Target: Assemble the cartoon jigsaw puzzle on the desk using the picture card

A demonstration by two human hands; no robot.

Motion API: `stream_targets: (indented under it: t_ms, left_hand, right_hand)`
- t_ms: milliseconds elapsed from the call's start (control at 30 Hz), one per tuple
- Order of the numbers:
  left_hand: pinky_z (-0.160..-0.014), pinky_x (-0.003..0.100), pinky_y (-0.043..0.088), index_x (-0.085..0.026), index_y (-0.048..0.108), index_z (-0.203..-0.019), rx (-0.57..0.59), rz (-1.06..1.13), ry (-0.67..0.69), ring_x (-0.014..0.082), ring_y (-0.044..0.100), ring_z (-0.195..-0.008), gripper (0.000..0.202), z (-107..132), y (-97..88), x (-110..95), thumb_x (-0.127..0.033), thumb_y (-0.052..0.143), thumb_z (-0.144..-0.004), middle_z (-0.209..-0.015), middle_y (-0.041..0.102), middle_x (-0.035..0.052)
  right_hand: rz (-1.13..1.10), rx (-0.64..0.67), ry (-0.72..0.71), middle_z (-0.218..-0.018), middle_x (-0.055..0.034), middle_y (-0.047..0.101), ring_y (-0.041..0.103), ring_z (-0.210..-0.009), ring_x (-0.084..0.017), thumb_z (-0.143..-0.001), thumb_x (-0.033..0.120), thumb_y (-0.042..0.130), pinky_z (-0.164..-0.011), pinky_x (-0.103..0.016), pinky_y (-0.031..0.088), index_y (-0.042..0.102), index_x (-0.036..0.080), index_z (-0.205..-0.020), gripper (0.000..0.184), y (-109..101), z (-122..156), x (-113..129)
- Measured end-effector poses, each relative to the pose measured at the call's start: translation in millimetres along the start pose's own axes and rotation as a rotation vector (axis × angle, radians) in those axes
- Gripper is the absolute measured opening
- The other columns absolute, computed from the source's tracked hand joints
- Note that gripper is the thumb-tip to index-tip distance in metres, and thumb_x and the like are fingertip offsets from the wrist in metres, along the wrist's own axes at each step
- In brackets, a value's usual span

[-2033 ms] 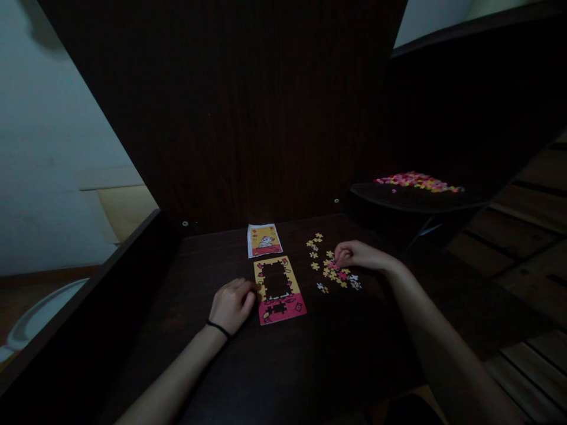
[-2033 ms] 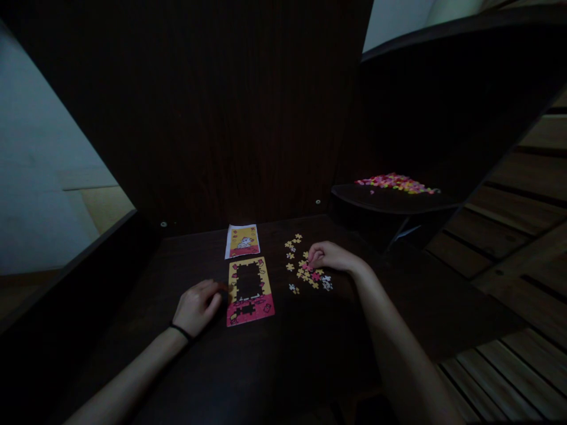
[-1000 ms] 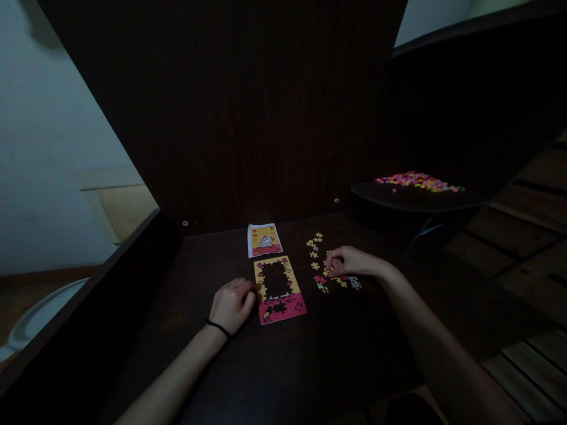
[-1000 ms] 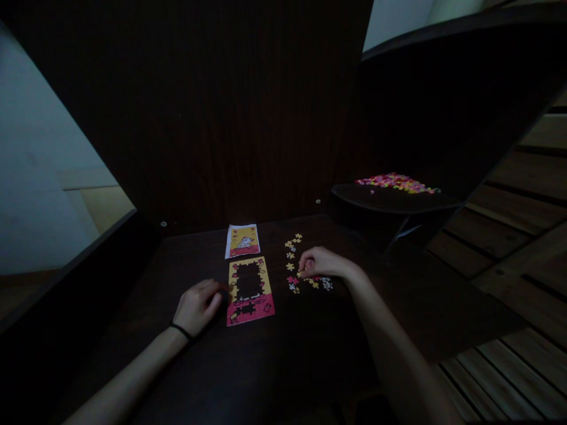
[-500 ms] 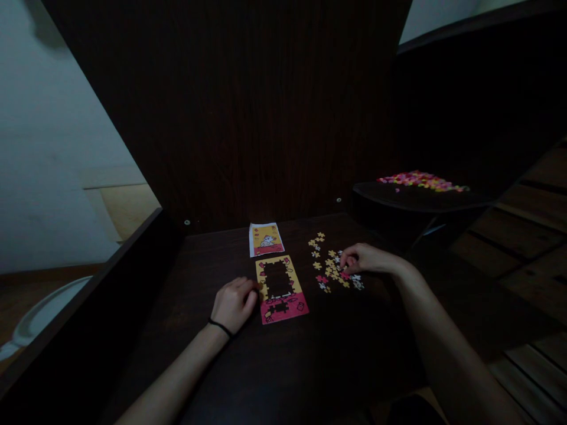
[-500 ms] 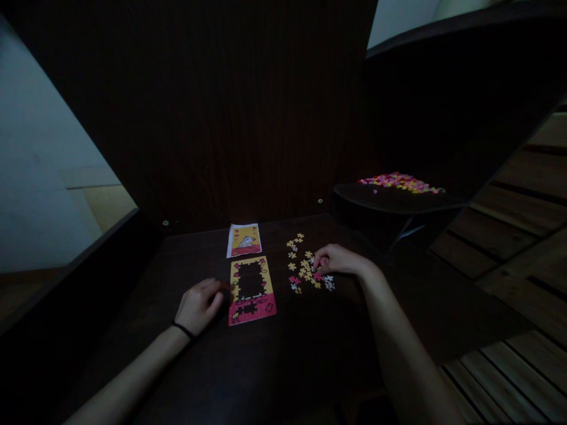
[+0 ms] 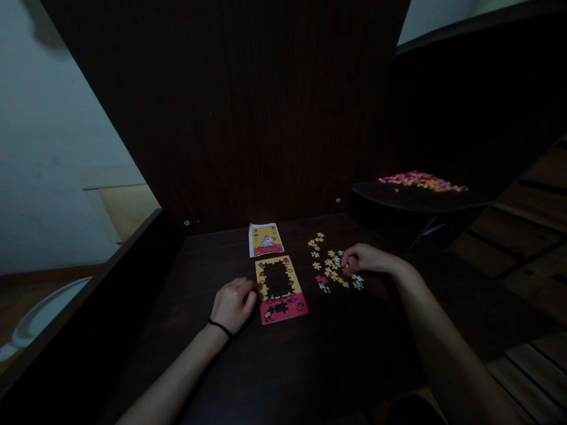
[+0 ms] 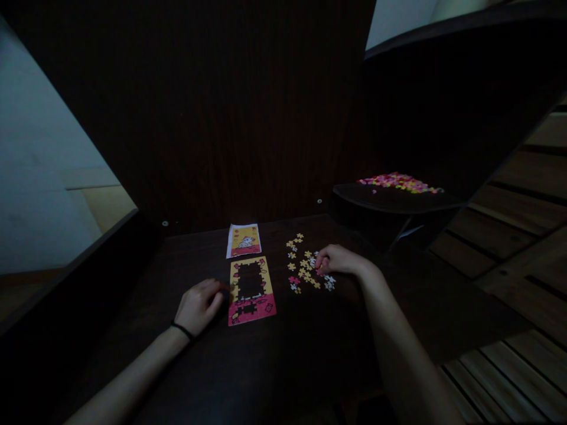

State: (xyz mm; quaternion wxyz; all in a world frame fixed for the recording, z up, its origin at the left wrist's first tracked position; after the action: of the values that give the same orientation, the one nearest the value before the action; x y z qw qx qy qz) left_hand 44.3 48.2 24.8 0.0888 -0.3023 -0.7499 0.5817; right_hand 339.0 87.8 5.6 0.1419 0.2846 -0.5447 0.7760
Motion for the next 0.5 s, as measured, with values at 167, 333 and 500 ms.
stream_targets:
  t_ms: [167, 333, 500]
  left_hand:
    - [-0.063, 0.025, 0.044, -0.018, 0.058, -0.075, -0.012, 0.009, 0.006, 0.0153, 0.055, -0.067, 0.024, 0.2, 1.2, 0.9, -0.018, 0.035, -0.077, -0.07, 0.059, 0.0026]
    - [-0.062, 0.025, 0.044, -0.018, 0.059, -0.075, -0.041, 0.01, 0.02, 0.0151, 0.054, -0.064, 0.025, 0.8, 0.8, 0.8, -0.019, 0.034, -0.077, -0.067, 0.057, 0.0022]
    - [-0.062, 0.025, 0.045, -0.018, 0.059, -0.073, -0.056, 0.02, 0.027, 0.015, 0.054, -0.062, 0.025, 0.5, -0.2, 0.6, -0.02, 0.034, -0.077, -0.065, 0.056, 0.0018]
  right_hand:
    - [0.068, -0.066, 0.04, -0.059, -0.0001, 0.059, 0.051, -0.055, -0.012, -0.058, 0.032, 0.062, -0.052, -0.022, 0.036, 0.066, 0.017, -0.067, 0.018, -10.8, 1.4, -10.7]
    - [0.095, -0.101, 0.115, -0.065, -0.0027, 0.064, 0.056, -0.061, -0.015, -0.058, 0.033, 0.061, -0.056, -0.024, 0.04, 0.065, 0.016, -0.064, 0.019, -14.6, 3.4, -21.7]
    - [0.048, -0.081, 0.116, -0.066, -0.0031, 0.065, 0.057, -0.063, -0.016, -0.058, 0.036, 0.062, -0.057, -0.024, 0.041, 0.065, 0.016, -0.065, 0.021, -12.2, 4.5, -21.3]
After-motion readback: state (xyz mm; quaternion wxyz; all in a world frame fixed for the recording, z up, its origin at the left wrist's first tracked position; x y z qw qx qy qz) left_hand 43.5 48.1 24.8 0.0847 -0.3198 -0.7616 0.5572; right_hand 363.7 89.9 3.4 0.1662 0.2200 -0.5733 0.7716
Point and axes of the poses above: each hand's wrist, its own z-axis away from the middle knuckle, its own y-axis out of the palm, x = y × z, the point moved 7 cm from there along -z, towards the middle knuckle
